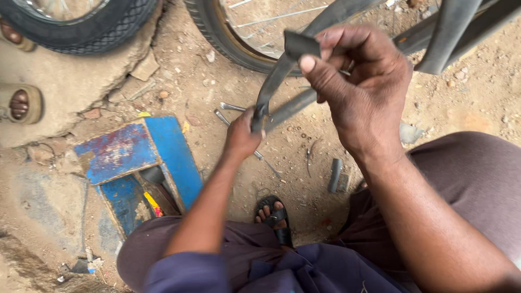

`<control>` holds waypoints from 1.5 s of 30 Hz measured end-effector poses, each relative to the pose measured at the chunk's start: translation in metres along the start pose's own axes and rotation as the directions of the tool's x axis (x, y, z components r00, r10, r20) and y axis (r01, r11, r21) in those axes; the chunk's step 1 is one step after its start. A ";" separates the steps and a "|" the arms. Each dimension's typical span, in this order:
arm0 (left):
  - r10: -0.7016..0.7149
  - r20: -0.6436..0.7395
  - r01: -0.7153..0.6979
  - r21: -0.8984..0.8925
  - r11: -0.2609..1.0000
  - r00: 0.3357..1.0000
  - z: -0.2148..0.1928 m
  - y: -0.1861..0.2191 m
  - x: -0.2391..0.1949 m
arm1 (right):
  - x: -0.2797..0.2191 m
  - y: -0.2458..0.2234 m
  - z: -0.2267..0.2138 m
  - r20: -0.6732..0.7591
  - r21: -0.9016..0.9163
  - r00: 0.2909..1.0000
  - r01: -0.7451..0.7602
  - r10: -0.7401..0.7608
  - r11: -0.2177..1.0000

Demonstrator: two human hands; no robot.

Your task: The person applies glue to a bicycle inner tube and a patch, then presses the patch onto the tube. They use a wrench to tighten the valve stem nut on the inner tube.

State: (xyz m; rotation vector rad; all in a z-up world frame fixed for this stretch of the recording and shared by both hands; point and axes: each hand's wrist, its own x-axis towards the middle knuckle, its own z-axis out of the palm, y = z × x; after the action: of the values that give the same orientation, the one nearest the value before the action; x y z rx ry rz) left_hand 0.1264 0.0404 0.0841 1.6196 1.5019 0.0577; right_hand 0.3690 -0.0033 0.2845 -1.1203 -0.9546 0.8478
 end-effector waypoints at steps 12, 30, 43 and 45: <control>0.065 0.498 0.049 -0.213 0.976 0.865 -0.082 0.079 -0.160 | 0.003 0.000 0.000 0.060 0.041 0.998 -0.030 0.028 0.999; 0.731 0.031 -0.522 -0.680 0.516 0.682 -0.082 0.118 -0.127 | -0.021 -0.023 -0.037 -0.071 -0.010 0.947 0.313 -0.313 0.950; 0.589 0.510 -0.163 -0.653 0.739 0.627 -0.110 0.140 -0.173 | -0.008 -0.015 -0.050 -0.165 0.007 0.931 0.332 -0.326 0.943; 0.618 0.500 -0.348 -0.532 0.772 0.607 -0.109 0.137 -0.171 | -0.008 -0.015 -0.043 -0.172 0.010 0.926 0.342 -0.335 0.940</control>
State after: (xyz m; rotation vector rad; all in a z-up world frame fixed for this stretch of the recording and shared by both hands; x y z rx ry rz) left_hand 0.1248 -0.0184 0.3213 1.4595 0.4200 0.0780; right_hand 0.4069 -0.0281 0.2909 -0.9401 -0.9503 0.4806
